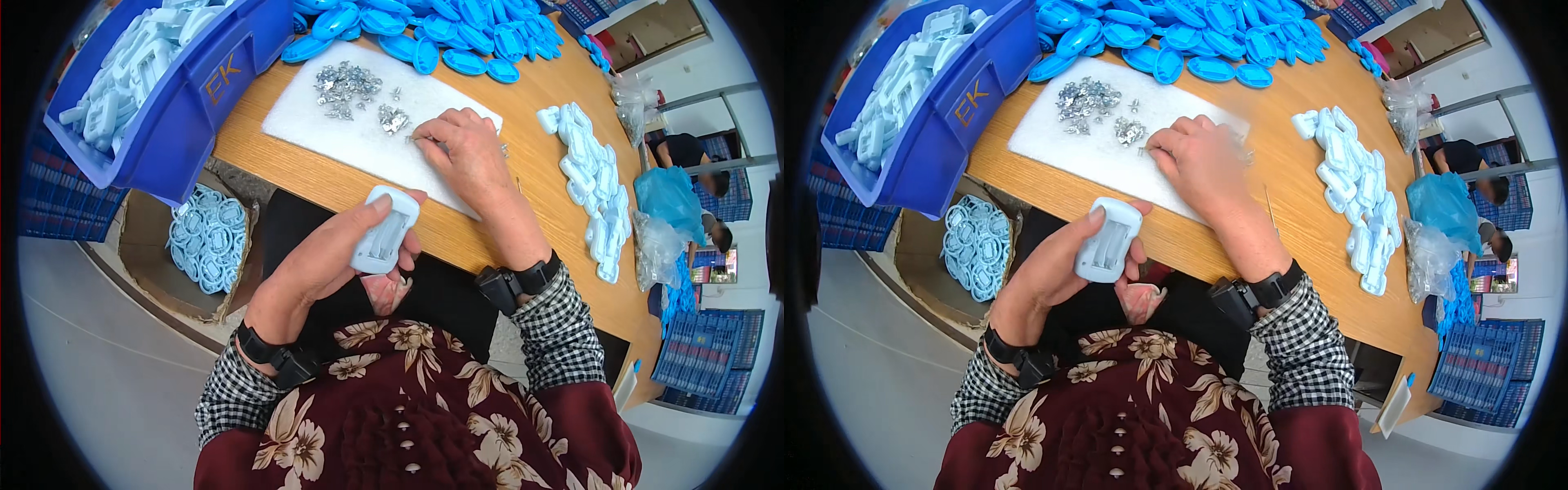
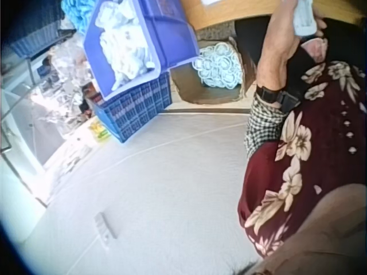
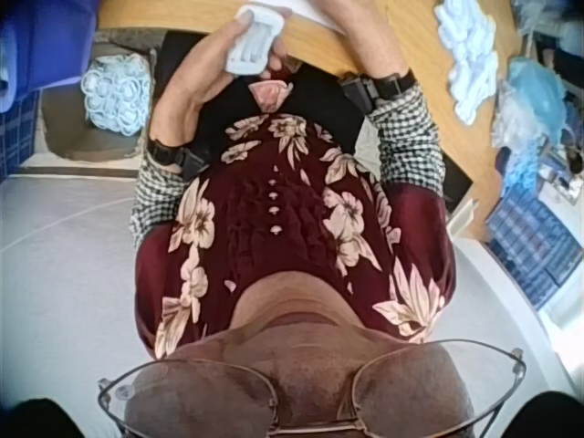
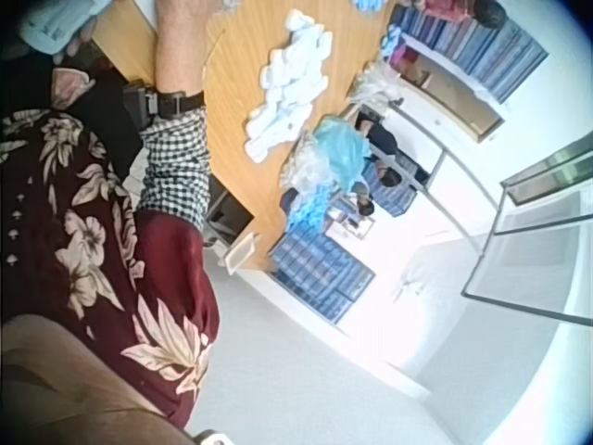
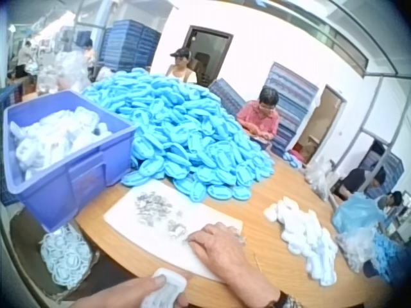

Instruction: The recorder is assembling small metal terminal pins into white plastic housings at a manufacturing workstation.

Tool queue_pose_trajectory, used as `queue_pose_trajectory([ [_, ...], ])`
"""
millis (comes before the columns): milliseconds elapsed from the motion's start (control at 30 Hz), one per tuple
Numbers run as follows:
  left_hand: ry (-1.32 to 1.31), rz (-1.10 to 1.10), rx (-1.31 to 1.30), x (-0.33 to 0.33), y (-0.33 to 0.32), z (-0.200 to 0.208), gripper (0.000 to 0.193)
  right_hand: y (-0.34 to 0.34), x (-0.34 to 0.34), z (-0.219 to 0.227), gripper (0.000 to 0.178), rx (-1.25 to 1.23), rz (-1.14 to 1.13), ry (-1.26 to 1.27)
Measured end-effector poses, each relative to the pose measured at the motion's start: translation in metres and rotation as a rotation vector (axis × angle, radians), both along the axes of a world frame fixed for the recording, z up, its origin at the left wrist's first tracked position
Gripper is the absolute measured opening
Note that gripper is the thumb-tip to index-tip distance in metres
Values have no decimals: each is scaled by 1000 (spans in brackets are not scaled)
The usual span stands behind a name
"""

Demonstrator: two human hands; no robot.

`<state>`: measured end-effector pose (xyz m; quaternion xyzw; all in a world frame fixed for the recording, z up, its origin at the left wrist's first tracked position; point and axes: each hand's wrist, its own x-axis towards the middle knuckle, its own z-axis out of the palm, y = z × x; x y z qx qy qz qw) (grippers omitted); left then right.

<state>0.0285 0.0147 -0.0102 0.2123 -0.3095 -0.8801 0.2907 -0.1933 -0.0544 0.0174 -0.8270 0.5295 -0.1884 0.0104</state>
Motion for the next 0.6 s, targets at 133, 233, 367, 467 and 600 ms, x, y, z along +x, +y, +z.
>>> queue_pose_trajectory([
  [133,88,87,104,5,-7,1,66,8,-3,6,16,73,-85,-20],
  [233,61,122,146,3,-12,6,61,19,-3,15,18,224,-127,-75],
  [367,38,188,137,-5,-17,6,61,26,-3,24,19,252,-122,-10],
  [467,74,210,145,-7,-20,7,61,29,-8,23,21,181,-74,-44],
  [600,76,216,153,-7,-21,8,62,40,-3,32,11,193,-23,-276],
])
